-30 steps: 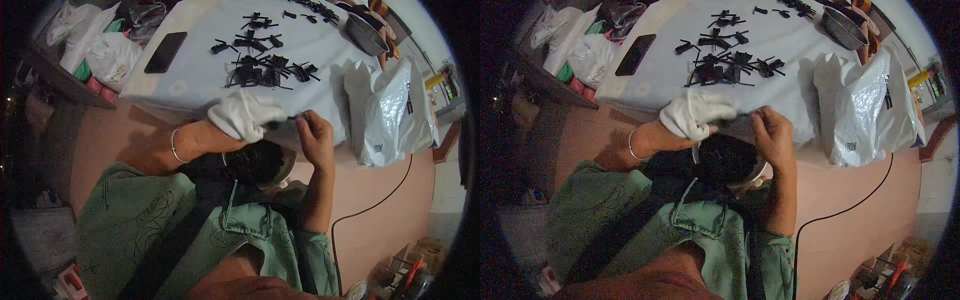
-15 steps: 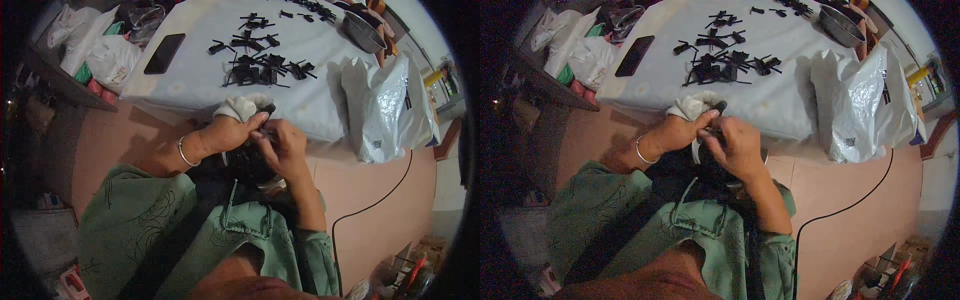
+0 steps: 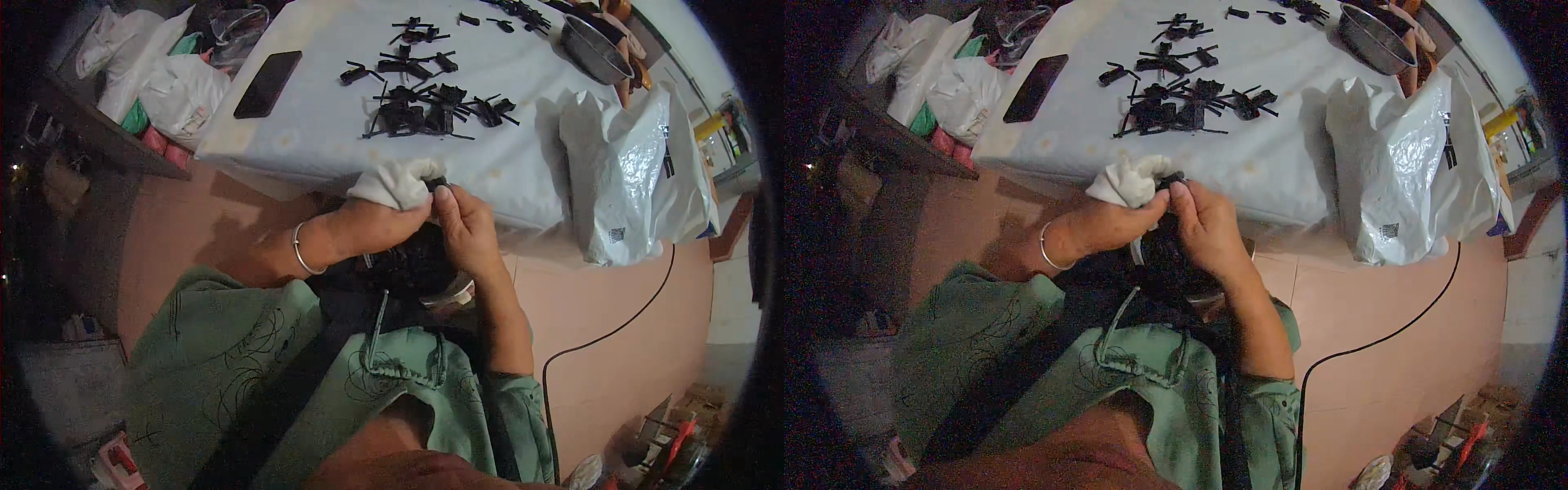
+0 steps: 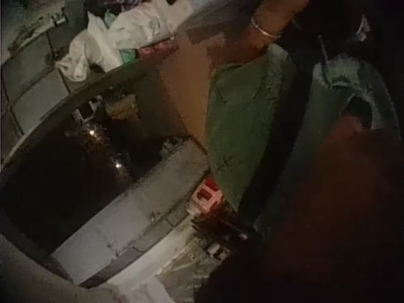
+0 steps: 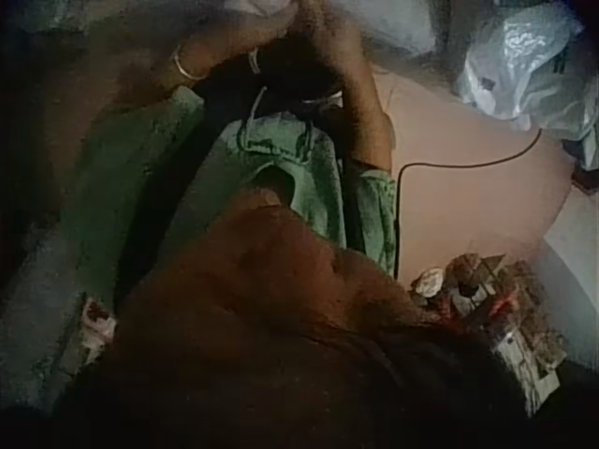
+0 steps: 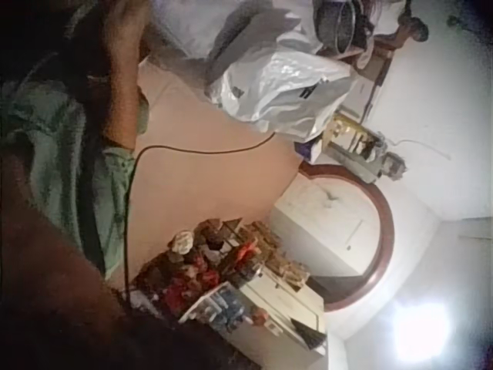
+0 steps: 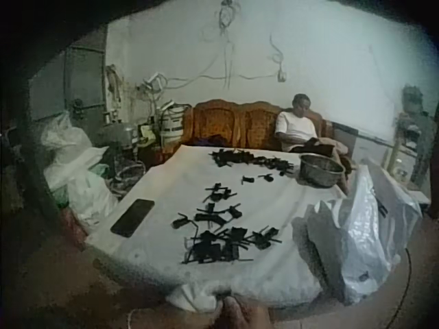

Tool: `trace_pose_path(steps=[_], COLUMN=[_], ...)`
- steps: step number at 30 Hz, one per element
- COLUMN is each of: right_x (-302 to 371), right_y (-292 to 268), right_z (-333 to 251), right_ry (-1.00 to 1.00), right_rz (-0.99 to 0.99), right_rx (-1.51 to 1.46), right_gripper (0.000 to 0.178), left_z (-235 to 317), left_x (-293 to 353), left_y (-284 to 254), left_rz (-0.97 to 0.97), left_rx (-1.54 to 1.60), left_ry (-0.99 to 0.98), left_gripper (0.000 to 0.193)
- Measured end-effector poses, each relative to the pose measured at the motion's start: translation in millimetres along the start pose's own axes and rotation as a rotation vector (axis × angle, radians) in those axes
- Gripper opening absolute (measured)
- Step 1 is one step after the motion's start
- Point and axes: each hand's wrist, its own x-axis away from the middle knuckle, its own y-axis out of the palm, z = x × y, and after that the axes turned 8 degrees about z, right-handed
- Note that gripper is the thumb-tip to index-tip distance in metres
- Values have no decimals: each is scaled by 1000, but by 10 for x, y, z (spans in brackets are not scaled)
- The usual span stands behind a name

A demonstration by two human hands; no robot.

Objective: Wiping and cleaning small black mechanical components with a white cloth.

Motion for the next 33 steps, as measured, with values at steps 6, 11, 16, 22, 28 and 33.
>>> trace_pose_path(steps=[6,11,16,22,28,33], right_x=[-3,11,0,14,-29,-32], right_y=[192,215,210,257,13,-95], right_z=[136,44,91,91,-2,-50], right_ry=[59,101,33,109,-18,-152], right_rz=[26,2,-15,3,41,-87], right_rx=[-310,-148,-63,-216,15,63], right_gripper=[30,30,30,29,17,13], left_z=[90,-64,-33,-92,-228,-133], left_x=[-70,72,67,106,13,7], left_y=[-57,-16,-71,-65,-109,-143], left_rz=[-163,132,-1,-74,78,-8], left_rx=[-408,-246,-306,-428,-22,116], left_ry=[223,226,166,164,-17,-290], left_gripper=[12,13,16,16,33,36])
